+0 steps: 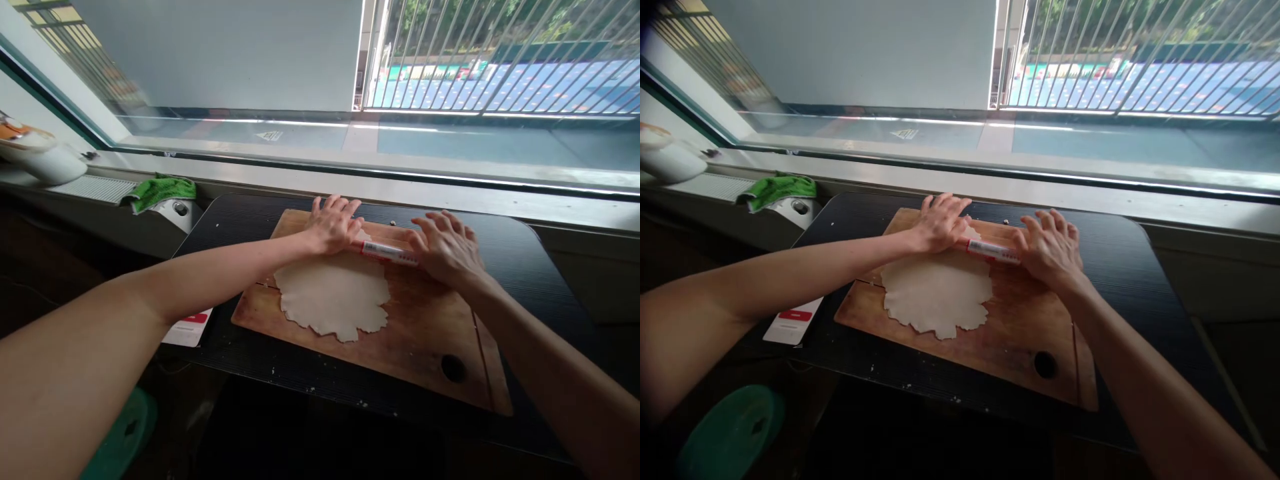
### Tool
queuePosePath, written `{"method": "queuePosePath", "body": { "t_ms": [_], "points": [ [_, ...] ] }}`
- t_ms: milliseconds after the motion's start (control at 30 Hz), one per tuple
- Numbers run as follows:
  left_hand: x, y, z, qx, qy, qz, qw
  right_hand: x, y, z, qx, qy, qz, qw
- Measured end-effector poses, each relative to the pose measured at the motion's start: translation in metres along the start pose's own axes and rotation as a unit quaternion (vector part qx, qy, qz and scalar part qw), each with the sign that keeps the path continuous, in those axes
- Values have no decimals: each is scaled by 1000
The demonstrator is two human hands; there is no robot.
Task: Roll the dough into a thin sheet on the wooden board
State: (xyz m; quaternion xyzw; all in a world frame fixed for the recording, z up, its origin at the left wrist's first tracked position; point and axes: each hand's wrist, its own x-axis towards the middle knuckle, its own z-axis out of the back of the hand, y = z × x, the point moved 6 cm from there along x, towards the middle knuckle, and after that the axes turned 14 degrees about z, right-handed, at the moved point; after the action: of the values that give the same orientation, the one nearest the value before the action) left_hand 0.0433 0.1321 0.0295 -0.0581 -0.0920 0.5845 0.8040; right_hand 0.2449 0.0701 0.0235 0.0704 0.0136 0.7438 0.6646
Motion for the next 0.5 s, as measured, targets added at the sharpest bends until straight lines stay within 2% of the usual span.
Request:
{"method": "queuePosePath", "body": {
  "t_ms": [100, 167, 233, 333, 400, 433, 500],
  "points": [
    [40, -1, 6, 3, -29, 60, 998, 37, -20, 1, 16, -2, -72, 997],
    [52, 0, 7, 4, -36, 80, 996, 48, -24, 3, 11, -15, -80, 997],
    [41, 2, 3, -1, -17, 57, 998, 36, -18, 3, 4, -24, -38, 999],
    [-1, 3, -8, -5, 28, -43, 999, -7, 6, -6, -11, -16, 89, 996],
    [-18, 3, -8, 0, 13, -91, 996, -25, 14, -6, -37, -50, 148, 987],
    [-17, 2, -7, 1, 2, -96, 995, -24, 13, -5, -42, -65, 154, 985],
    [3, 0, -3, 0, -14, -66, 998, -2, 1, -5, -32, -76, 119, 990]
  ]
}}
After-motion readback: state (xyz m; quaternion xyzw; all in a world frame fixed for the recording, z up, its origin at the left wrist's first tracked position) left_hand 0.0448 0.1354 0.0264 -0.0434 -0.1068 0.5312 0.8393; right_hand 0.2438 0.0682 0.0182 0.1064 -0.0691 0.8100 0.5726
